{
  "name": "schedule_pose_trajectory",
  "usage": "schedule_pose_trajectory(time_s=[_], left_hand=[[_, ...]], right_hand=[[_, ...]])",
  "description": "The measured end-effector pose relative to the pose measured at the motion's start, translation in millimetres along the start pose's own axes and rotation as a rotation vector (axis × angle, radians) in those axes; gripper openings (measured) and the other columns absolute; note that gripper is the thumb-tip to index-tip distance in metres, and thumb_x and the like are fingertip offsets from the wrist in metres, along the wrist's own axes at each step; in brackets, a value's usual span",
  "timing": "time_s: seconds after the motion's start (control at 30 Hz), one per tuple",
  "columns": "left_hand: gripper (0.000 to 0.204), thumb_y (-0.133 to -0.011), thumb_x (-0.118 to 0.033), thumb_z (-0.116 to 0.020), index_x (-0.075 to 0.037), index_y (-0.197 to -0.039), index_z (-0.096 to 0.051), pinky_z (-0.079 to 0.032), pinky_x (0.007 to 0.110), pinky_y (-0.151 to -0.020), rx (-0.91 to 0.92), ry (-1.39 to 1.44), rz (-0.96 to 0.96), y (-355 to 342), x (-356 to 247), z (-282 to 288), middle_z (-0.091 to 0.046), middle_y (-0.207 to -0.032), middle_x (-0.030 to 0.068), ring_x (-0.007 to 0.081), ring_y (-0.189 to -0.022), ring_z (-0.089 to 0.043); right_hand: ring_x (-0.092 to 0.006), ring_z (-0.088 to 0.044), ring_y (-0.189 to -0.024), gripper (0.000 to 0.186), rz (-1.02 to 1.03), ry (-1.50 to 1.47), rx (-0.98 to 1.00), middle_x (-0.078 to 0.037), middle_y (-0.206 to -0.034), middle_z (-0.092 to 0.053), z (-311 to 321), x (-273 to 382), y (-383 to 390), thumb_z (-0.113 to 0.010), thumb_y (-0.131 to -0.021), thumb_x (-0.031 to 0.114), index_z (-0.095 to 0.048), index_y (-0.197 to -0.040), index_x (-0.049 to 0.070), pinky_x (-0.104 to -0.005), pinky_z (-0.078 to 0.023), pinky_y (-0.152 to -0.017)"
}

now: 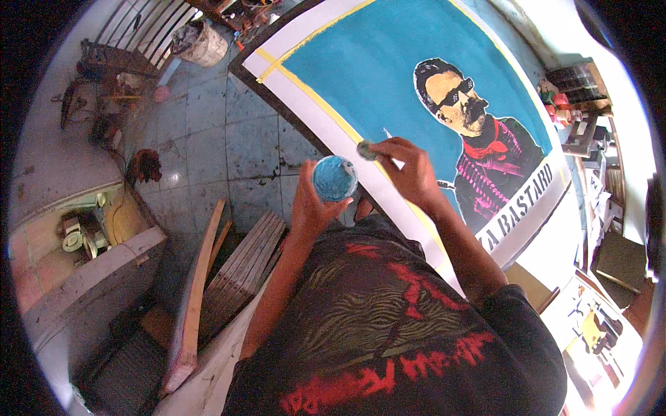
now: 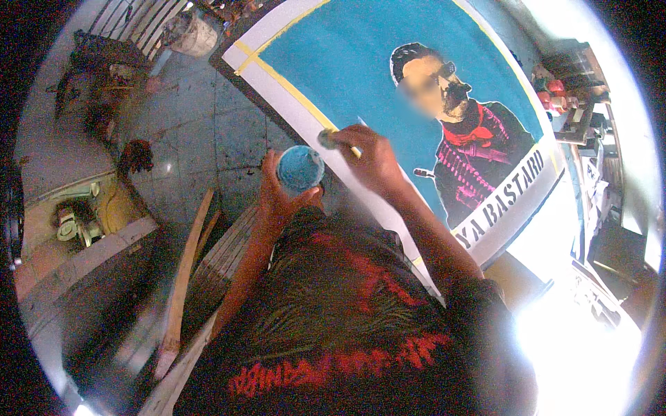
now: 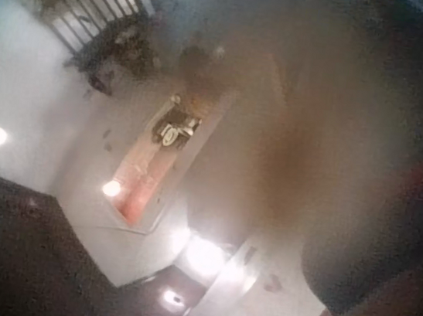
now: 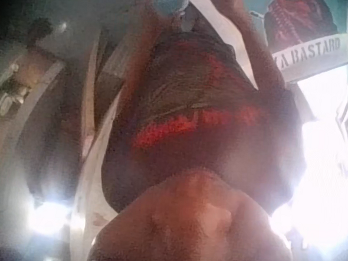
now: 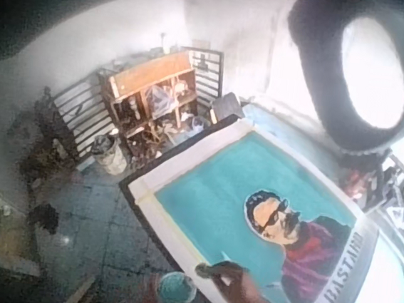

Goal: The person paints the border of a large poster with blue paint using a small brush. They hold a small container of paint in one hand and apply paint along the yellow taped edge of the poster with the other hand.

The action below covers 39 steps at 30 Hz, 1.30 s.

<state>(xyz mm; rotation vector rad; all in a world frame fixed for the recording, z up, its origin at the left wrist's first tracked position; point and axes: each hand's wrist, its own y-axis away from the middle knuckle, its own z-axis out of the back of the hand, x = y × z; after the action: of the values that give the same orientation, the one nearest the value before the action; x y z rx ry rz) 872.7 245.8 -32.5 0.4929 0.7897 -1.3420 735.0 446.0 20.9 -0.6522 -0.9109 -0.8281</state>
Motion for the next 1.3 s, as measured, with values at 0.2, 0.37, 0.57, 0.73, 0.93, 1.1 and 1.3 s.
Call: schedule_pose_trajectory(time_s=[0.2,0.37,0.57,0.73,0.93,1.1,1.3], left_hand=[[0.110,-0.067,-0.035,-0.087,0.008,-0.145,-0.022,-0.036,0.049,-0.109,0.026,0.038,-0.104,-28.1,-24.1,-22.9,-0.037,-0.142,0.0318,0.0462,-0.131,-0.041],[0.110,-0.066,-0.034,-0.087,0.008,-0.144,-0.023,-0.037,0.049,-0.108,0.029,-0.019,-0.120,-37.3,-40.3,-27.1,-0.038,-0.141,0.0321,0.0461,-0.130,-0.043],[0.110,-0.065,-0.032,-0.088,0.008,-0.144,-0.023,-0.038,0.049,-0.106,0.129,0.039,-0.062,-40.7,-66.1,-22.9,-0.039,-0.140,0.0331,0.0473,-0.127,-0.044],[0.110,-0.067,-0.033,-0.087,0.008,-0.145,-0.022,-0.037,0.050,-0.107,0.026,-0.008,-0.136,-31.6,-56.7,-32.4,-0.038,-0.141,0.0326,0.0475,-0.128,-0.043],[0.116,-0.062,-0.035,-0.090,0.005,-0.146,-0.022,-0.034,0.047,-0.111,-0.050,-0.011,0.020,-1.3,-23.5,-24.1,-0.040,-0.143,0.0286,0.0429,-0.133,-0.042],[0.118,-0.064,-0.035,-0.090,0.006,-0.148,-0.016,-0.031,0.047,-0.113,-0.057,-0.059,0.127,32.2,3.1,-11.1,-0.035,-0.146,0.0301,0.0439,-0.136,-0.037],[0.119,-0.064,-0.031,-0.091,0.005,-0.148,-0.015,-0.032,0.048,-0.112,-0.075,-0.048,0.178,43.9,-4.6,2.4,-0.036,-0.145,0.0298,0.0430,-0.135,-0.038]], right_hand=[[-0.0356,-0.066,-0.089,0.021,-0.005,0.143,0.014,-0.016,-0.099,-0.066,-1.2,28.3,13.6,-0.063,-0.085,0.006,-0.069,-0.105,0.007,-0.0421,-0.054,-0.078],[-0.0361,-0.066,-0.089,0.019,-0.078,0.143,-0.066,-0.017,-0.098,-0.066,0.2,29.2,19.5,-0.061,-0.087,0.007,-0.069,-0.104,0.005,-0.0422,-0.054,-0.079],[-0.0361,-0.066,-0.089,0.020,-0.119,0.152,-0.148,-0.017,-0.098,-0.068,-6.8,16.6,23.5,-0.059,-0.088,0.006,-0.070,-0.104,0.005,-0.0418,-0.054,-0.079],[-0.0316,-0.068,-0.089,0.019,-0.195,0.012,-0.200,-0.018,-0.099,-0.069,7.4,16.8,29.7,-0.060,-0.090,0.009,-0.072,-0.105,0.005,-0.0379,-0.054,-0.079],[-0.0177,-0.068,-0.090,0.021,-0.394,-0.089,-0.163,-0.013,-0.101,-0.071,16.6,-49.1,31.5,-0.062,-0.092,0.008,-0.071,-0.109,0.000,-0.0298,-0.053,-0.078],[-0.0332,-0.066,-0.098,0.022,-0.105,0.249,0.072,-0.015,-0.107,-0.068,0.0,-86.1,25.8,-0.058,-0.090,0.007,-0.070,-0.109,0.007,-0.0396,-0.053,-0.085],[-0.0309,-0.059,-0.115,0.029,-0.036,0.405,0.214,-0.012,-0.121,-0.064,-20.8,-116.1,34.5,-0.052,-0.092,0.012,-0.065,-0.118,0.014,-0.0421,-0.051,-0.096]])
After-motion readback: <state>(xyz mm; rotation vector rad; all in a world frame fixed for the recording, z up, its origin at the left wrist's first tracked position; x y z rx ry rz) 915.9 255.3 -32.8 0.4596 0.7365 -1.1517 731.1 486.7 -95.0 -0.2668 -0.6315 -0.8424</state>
